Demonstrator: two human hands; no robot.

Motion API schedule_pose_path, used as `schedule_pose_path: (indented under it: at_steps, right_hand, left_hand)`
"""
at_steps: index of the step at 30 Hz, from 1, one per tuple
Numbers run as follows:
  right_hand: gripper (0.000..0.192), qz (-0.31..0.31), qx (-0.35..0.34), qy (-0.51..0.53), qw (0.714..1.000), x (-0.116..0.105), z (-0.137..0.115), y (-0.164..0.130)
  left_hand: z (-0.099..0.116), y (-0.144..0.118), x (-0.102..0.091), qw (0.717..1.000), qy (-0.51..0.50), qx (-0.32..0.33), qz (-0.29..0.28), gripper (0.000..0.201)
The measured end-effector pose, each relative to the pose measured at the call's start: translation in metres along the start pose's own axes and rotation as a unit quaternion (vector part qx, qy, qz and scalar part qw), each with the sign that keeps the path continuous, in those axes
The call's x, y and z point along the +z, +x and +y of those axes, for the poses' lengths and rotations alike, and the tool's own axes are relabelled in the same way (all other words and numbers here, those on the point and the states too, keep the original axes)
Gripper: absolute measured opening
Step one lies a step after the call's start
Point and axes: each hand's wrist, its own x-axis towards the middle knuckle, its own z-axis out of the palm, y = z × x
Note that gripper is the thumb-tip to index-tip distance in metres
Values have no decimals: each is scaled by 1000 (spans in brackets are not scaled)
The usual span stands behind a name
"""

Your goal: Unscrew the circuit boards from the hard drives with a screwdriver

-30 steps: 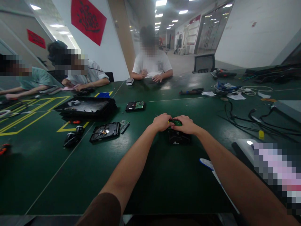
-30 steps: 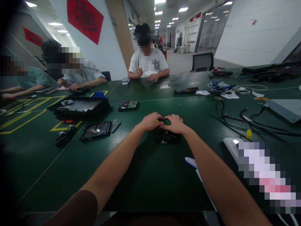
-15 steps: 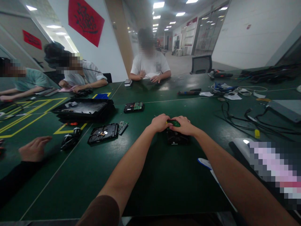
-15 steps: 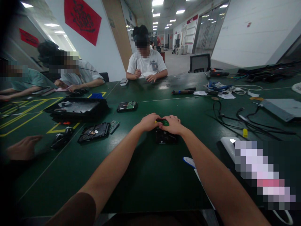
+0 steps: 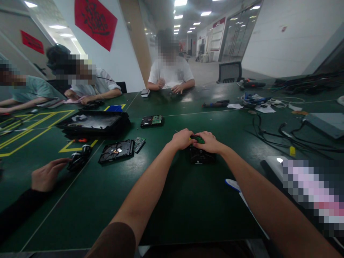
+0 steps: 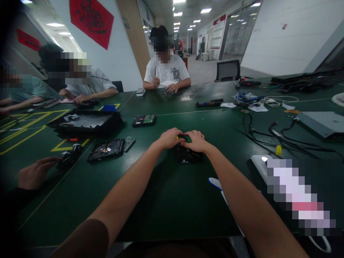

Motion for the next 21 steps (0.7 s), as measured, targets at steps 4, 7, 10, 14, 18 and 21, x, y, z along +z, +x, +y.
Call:
schedule_pose_path:
  at_steps: [4, 7, 10, 14, 18, 21]
  right_hand:
    - [71, -10, 2, 1, 1000, -2, -2, -1]
    - [71, -12, 6, 2, 1000, -3, -4, -1]
    - [71, -14, 13, 4, 1000, -6, -5, -3]
    - [64, -20, 12, 13, 1000, -8, -7, -4]
    - [62, -22, 10, 18, 1000, -8, -7, -4]
    - [63, -21, 9, 19, 1000, -8, -6, -3]
  left_hand:
    - [0, 1, 2, 1000, 0, 8, 3, 43]
    - [-1, 1, 2, 1000, -5, 10, 6, 42]
    - [-8, 1, -3, 999, -36, 22, 19, 39]
    - [-30, -4, -15, 993, -80, 9, 88, 26]
    - [-45, -9, -20, 990, -90, -2, 107, 19]
    - [-42, -9, -17, 990, -108, 16, 87, 15]
